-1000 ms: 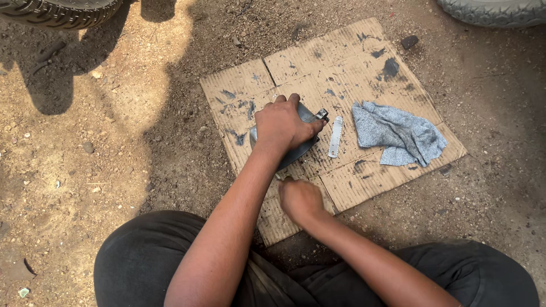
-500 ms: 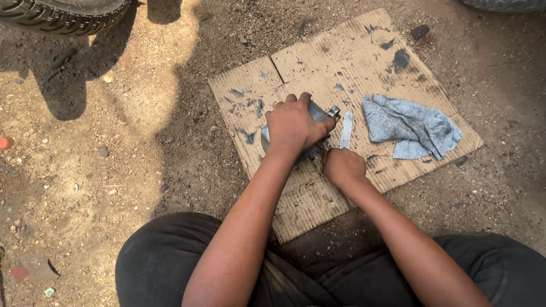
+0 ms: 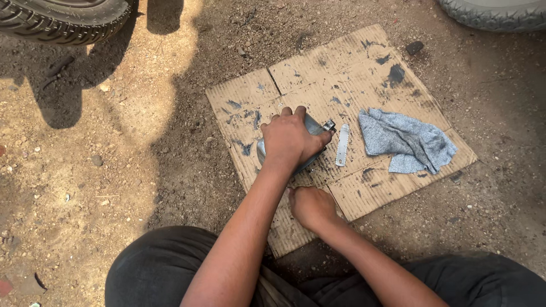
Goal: The person cleans a metal motorcycle engine component by hand using a screwdriver to scrape away dirt and residue and wiping it with a cloth.
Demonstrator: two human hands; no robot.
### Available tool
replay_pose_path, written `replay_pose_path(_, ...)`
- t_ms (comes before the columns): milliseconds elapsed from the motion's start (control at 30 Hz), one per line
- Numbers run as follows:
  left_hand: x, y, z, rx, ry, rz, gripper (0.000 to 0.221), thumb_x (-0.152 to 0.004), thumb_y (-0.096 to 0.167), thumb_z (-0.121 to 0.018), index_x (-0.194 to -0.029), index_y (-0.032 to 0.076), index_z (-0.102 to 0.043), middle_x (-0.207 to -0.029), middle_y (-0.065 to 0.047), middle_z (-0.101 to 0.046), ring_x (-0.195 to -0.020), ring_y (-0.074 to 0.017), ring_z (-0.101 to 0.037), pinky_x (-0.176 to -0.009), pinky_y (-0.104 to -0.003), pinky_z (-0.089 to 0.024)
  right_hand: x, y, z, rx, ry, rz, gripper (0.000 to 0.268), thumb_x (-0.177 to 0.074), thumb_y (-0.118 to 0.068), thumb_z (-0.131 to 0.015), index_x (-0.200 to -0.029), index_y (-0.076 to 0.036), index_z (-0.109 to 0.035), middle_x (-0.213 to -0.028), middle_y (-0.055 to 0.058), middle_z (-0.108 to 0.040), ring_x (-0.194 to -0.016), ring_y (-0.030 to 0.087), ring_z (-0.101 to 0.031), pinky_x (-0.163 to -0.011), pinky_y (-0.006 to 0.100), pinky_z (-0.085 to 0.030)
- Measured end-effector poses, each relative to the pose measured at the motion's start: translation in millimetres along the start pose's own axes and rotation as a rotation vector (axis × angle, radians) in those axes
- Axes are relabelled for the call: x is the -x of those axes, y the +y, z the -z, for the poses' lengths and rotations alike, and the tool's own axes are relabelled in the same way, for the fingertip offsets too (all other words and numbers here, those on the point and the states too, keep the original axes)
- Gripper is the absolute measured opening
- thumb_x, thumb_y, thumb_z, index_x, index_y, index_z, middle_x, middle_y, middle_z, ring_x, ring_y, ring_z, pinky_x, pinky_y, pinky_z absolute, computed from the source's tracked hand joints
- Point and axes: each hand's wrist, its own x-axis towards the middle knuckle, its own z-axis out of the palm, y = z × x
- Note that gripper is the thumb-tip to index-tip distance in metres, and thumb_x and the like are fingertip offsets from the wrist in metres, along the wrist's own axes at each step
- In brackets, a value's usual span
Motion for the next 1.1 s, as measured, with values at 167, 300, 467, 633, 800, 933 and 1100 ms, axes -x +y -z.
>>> replay_pose_path(167,4,4,-6,-0.005,0.064,-0.001,0.084,-0.070,0.068,-0.070,-0.132,0.012,-0.062,-0.124,-0.017,-0.065,-0.116,-0.0355,-0.063,-0.099,-0.056,-0.047,-25,47,32,0.120,0.101,-0.069,0.030,-0.092,-0.025,-0.054,-0.081,-0.008,-0.076,-0.085,0.019,-0.074,-0.081,0.034,-0.075,-0.075,0.049,-0.058)
replay_pose_path(300,1,3,-2,-0.031,0.034,0.008,0.083,-0.071,0.066,-0.070,-0.133,0.012,-0.061,-0.123,-0.018,-0.064,-0.115,-0.0375,-0.063,-0.097,-0.057,-0.048,1,-1,4,0.087,-0.106,-0.011,0.047,-0.105,-0.035,-0.046,-0.083,-0.006,-0.076,-0.085,0.020,-0.074,-0.080,0.034,-0.074,-0.079,0.048,-0.056)
replay_pose_path(467,7,4,-6,-0.013,0.055,0.002,0.079,-0.072,0.065,-0.069,-0.129,0.011,-0.064,-0.125,-0.017,-0.065,-0.116,-0.0365,-0.064,-0.098,-0.056,-0.049,-25,34,45,0.058,-0.106,-0.210,0.041,-0.103,-0.031,-0.047,-0.088,-0.006,-0.076,-0.090,0.020,-0.074,-0.086,0.032,-0.073,-0.082,0.049,-0.058)
replay_pose_path(633,0,5,-4,0.005,0.054,-0.008,0.082,-0.072,0.067,-0.069,-0.132,0.011,-0.062,-0.123,-0.017,-0.065,-0.115,-0.0358,-0.064,-0.099,-0.058,-0.046,-10,11,16,-0.137,-0.290,-0.103,0.053,-0.107,-0.035,-0.039,-0.088,0.000,-0.073,-0.088,0.023,-0.074,-0.085,0.032,-0.074,-0.095,0.048,-0.052)
replay_pose_path(800,5,3,-3,-0.028,0.059,0.003,0.084,-0.073,0.068,-0.068,-0.135,0.011,-0.060,-0.125,-0.016,-0.064,-0.116,-0.0350,-0.064,-0.099,-0.058,-0.046,-28,45,58,-0.212,-0.149,-0.350,0.047,-0.105,-0.036,-0.043,-0.092,-0.002,-0.073,-0.083,0.015,-0.063,-0.081,0.029,-0.065,-0.089,0.050,-0.055)
replay_pose_path(933,1,6,-3,-0.071,0.000,0.016,0.084,-0.074,0.070,-0.066,-0.133,0.011,-0.060,-0.126,-0.017,-0.063,-0.117,-0.0351,-0.063,-0.097,-0.054,-0.049,-10,11,27,-0.289,-0.382,-0.231,0.054,-0.108,-0.038,-0.038,-0.094,0.002,-0.072,-0.082,0.018,-0.068,-0.075,0.029,-0.069,-0.081,0.047,-0.056)
replay_pose_path(1100,2,2,-8,-0.047,0.040,-0.004,0.083,-0.075,0.069,-0.066,-0.132,0.009,-0.062,-0.124,-0.017,-0.066,-0.114,-0.0345,-0.066,-0.096,-0.054,-0.050,-51,73,28,-0.549,-0.259,-0.327,0.055,-0.106,-0.039,-0.041,-0.098,0.007,-0.071,-0.090,0.029,-0.077,-0.078,0.036,-0.079,-0.079,0.041,-0.061)
